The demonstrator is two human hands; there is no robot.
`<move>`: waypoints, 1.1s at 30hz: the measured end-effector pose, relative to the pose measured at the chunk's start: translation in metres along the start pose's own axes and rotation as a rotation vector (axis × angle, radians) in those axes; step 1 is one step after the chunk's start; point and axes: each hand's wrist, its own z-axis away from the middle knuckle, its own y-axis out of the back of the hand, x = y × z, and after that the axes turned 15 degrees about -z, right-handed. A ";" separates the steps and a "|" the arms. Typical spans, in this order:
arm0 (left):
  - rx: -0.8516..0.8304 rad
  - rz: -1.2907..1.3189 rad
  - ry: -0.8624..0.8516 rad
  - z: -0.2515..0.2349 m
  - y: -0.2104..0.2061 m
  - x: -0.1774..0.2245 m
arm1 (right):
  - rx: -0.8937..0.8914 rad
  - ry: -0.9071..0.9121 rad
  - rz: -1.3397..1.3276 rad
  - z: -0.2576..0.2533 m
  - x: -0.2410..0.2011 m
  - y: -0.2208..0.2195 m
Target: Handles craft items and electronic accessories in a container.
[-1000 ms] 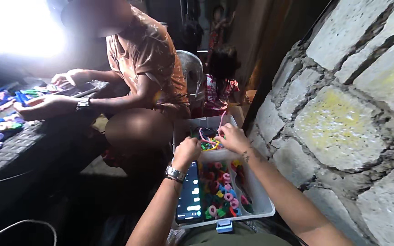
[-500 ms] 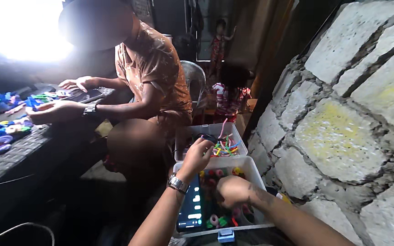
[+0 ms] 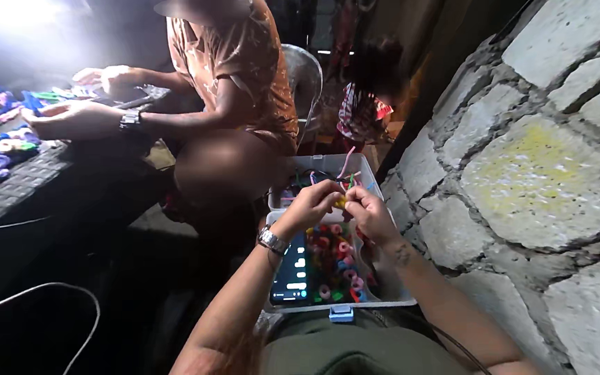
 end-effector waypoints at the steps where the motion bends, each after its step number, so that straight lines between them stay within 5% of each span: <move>1: -0.013 0.015 0.019 0.000 0.000 0.003 | 0.025 -0.030 -0.063 -0.001 0.001 -0.001; 6: 0.022 0.098 0.013 0.001 -0.004 0.005 | 0.040 -0.081 -0.269 0.001 0.007 -0.002; 12: 0.047 0.047 -0.119 -0.002 0.000 -0.003 | -0.071 0.078 -0.253 0.004 0.003 0.000; 17: 0.103 0.312 -0.136 -0.003 0.002 -0.005 | -0.162 0.016 -0.418 0.005 -0.002 0.003; 25: 0.202 -0.093 -0.229 -0.004 -0.006 -0.003 | -0.072 -0.066 -0.200 -0.001 0.000 -0.002; 33: 0.092 0.196 -0.317 -0.003 0.003 -0.008 | -0.234 -0.285 -0.712 0.007 -0.007 0.008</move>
